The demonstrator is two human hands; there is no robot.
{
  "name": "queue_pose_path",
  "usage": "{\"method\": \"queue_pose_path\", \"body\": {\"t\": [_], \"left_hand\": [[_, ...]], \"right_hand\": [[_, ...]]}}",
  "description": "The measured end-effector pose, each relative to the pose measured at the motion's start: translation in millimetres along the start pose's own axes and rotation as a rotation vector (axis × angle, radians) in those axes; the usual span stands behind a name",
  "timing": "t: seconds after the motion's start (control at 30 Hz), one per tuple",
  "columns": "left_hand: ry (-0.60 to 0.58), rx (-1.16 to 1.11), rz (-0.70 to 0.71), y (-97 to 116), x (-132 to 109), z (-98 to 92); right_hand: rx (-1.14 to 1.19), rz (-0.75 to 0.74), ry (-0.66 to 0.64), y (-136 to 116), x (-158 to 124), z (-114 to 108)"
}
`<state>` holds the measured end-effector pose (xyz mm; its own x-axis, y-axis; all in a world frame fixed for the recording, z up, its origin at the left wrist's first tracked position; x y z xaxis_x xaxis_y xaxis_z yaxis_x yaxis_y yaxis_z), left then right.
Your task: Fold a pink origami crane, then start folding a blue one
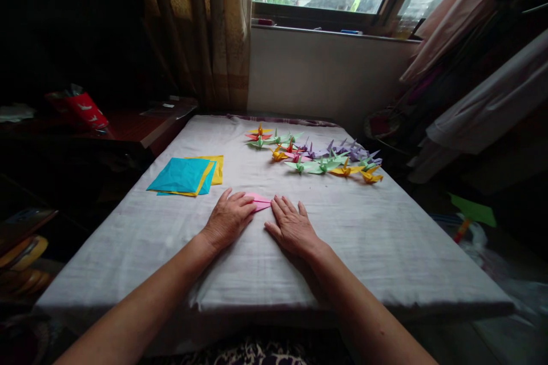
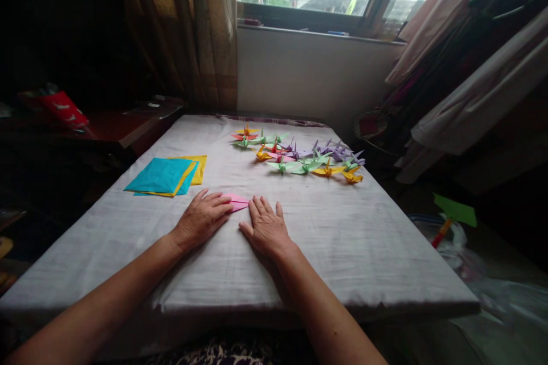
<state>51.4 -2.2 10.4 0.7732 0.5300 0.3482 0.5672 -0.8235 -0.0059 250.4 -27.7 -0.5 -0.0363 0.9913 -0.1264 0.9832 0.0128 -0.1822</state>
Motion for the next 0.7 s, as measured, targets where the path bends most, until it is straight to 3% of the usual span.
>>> {"method": "queue_pose_path", "body": {"t": [0.13,0.33,0.53,0.7], "left_hand": [[0.029,-0.021,0.018,-10,3,5.9],[0.068,-0.065,0.015,-23,-2,9.5],[0.145,-0.119,-0.008,-23,-6,12.4],[0.136,-0.177,-0.069,-22,-6,13.2]], "right_hand": [[0.007,-0.037,0.051,-2,2,-10],[0.104,-0.135,0.239,-7,17,-15],[0.266,-0.276,0.277,-16,32,-1],[0.359,-0.240,0.263,-16,37,5]]}}
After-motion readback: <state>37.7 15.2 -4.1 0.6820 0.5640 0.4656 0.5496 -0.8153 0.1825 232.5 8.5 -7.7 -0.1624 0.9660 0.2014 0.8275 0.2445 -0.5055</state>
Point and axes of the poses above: each hand's wrist, its own x-axis towards the middle knuckle, its own z-axis out of the palm, y = z × x, the point moved 1 cm from there along x, towards the middle knuckle, and after that the axes turned 15 degrees about z, right-handed, at the moved point
